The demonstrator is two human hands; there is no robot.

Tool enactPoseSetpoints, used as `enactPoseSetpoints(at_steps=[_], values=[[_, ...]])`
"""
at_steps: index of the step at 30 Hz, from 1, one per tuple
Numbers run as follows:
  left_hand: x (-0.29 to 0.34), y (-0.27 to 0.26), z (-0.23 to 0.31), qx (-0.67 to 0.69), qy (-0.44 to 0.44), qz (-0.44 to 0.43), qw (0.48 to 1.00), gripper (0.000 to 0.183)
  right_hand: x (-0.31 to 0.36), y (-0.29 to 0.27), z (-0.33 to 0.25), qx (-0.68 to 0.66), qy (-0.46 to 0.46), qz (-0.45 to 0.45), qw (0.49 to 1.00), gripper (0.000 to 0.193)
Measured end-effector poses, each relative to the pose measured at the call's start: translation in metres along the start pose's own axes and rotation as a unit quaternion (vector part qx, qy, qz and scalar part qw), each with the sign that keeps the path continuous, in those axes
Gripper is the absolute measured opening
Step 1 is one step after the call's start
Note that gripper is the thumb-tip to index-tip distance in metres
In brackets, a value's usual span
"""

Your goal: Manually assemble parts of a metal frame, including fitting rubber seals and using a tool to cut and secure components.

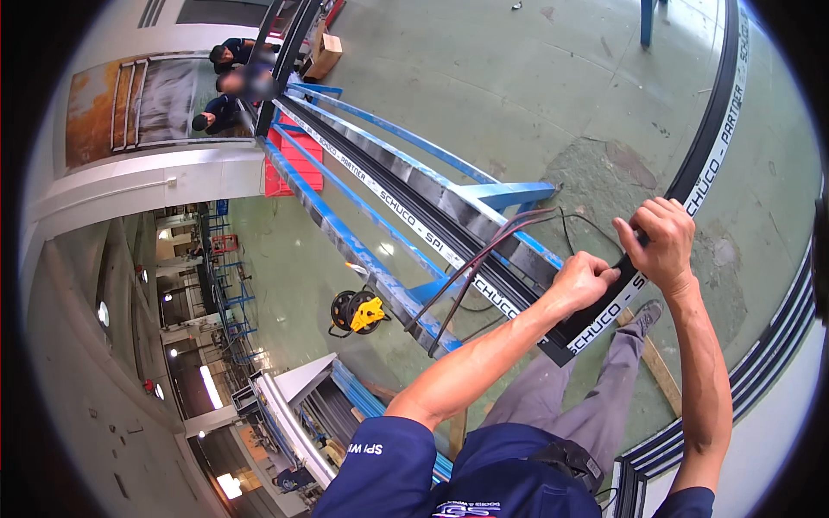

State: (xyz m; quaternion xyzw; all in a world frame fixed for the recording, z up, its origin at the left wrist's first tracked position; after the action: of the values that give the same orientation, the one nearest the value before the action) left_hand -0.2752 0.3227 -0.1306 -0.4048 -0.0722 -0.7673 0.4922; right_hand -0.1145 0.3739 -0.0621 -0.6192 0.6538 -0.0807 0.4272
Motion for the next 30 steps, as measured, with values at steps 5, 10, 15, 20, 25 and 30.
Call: enactPoseSetpoints(at_steps=[5,10,15,20,25,30], values=[[-0.010,0.005,0.000,0.067,-0.026,-0.071,0.995,0.030,0.001,0.000,0.004,0.010,0.004,-0.002,1.000,0.034],[-0.010,0.004,0.001,0.021,-0.008,-0.092,0.996,0.031,-0.002,-0.001,0.004,0.005,0.000,0.000,1.000,0.034],[-0.005,-0.002,0.023,-0.085,-0.011,-0.081,0.993,0.030,0.001,-0.005,0.005,-0.012,-0.002,0.008,1.000,0.034],[-0.014,0.006,0.018,-0.135,0.055,-0.037,0.989,0.025,0.003,-0.004,0.004,0.014,-0.008,-0.026,1.000,0.037],[-0.002,0.001,0.024,-0.182,0.025,0.014,0.983,0.023,0.003,0.005,0.006,0.043,-0.006,-0.049,0.998,0.036],[-0.013,-0.001,-0.007,-0.059,0.111,-0.010,0.992,0.027,-0.002,0.015,0.008,0.079,-0.012,-0.135,0.988,0.027]])
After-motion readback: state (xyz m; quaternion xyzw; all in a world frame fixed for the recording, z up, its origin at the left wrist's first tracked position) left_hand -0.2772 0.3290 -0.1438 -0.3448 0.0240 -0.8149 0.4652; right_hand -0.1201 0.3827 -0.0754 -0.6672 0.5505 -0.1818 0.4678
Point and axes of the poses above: each hand's wrist, its own x-axis away from the middle knuckle, its own y-axis out of the palm, z = x × y, the point moved 5 cm from there along -x, towards the middle knuckle, and after that the axes turned 2 degrees about z, right-handed, at the moved point
